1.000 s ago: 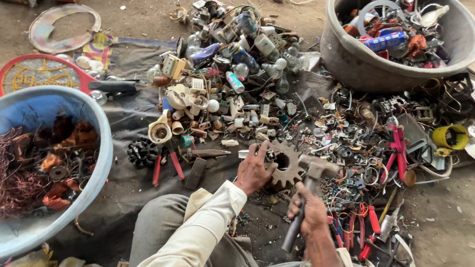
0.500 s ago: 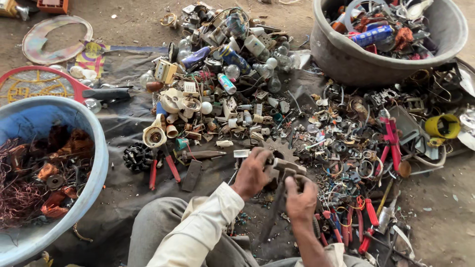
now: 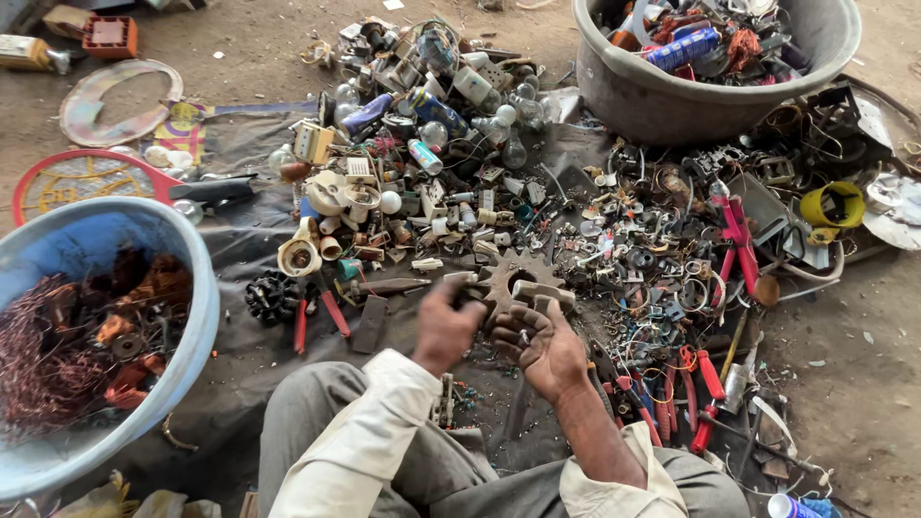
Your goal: The person uses a hammer and a screwdriver to dismantle a large metal gear and other scrap electronics while sitting on the ground.
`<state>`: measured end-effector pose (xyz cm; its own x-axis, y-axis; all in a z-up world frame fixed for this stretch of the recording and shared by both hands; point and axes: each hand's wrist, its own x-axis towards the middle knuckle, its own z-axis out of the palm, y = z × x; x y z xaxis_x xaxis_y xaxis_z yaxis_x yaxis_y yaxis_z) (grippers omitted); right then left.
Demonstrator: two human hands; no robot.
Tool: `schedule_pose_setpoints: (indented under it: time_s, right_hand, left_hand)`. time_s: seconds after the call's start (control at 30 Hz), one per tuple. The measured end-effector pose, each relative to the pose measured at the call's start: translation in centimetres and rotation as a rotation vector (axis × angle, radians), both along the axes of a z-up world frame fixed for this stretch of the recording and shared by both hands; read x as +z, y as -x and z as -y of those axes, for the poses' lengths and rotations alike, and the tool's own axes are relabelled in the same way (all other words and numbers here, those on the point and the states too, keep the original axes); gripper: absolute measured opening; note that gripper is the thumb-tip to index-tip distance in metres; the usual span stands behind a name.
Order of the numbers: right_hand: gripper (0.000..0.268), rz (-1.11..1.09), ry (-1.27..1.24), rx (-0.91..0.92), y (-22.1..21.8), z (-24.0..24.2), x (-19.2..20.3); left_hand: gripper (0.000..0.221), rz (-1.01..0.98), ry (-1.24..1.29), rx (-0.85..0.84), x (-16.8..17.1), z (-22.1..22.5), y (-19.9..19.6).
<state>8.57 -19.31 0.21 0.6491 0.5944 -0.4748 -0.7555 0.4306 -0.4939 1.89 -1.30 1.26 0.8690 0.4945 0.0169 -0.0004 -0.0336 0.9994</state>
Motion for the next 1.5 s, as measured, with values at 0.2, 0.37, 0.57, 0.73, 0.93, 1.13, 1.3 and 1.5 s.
schedule_pose_setpoints:
  time_s: [0.2, 0.37, 0.57, 0.73, 0.93, 1.13, 1.3, 1.5]
  right_hand:
    - [0.061, -0.062, -0.050, -0.010, 0.4, -0.3, 0.0]
    - [0.032, 0.092, 0.237, -0.034, -0.4, 0.2, -4.8]
    - [0.032, 0.477, 0.360, -0.108, 4.1, -10.4, 1.2]
    - [0.034, 1.015, 0.448, 0.054, 10.4, -18.4, 11.6]
    - [0.033, 1.145, 1.091, 0.557, 3.8, -15.6, 10.5]
    - [0.034, 1.207, 1.131, 0.755, -1.1, -13.1, 5.9]
    - [0.038, 1.325, 1.194, 0.750, -0.1, -8.7, 2.7]
    - [0.025, 0.794, 1.601, 0.559, 1.5, -3.0, 3.6]
  left_hand:
    - [0.042, -0.056, 0.744, 0.286, -0.3, -3.1, 5.0]
    - [0.049, 0.081, 0.782, 0.285, -3.2, -4.3, 5.7]
    - [0.041, 0.120, 0.789, 0.354, -9.6, -5.3, 3.5]
    - [0.038, -0.040, 1.120, 0.379, -7.1, -5.6, 3.8]
    - [0.068, 0.208, 0.909, 0.156, -4.3, -3.8, 4.9]
    - [0.083, -0.014, 0.679, 0.172, -2.1, -3.4, 4.2]
    - [0.045, -0.010, 0.387, 0.479, -2.1, -5.1, 4.9]
    - [0.036, 0.367, 0.609, 0.808, 3.1, -7.8, 8.5]
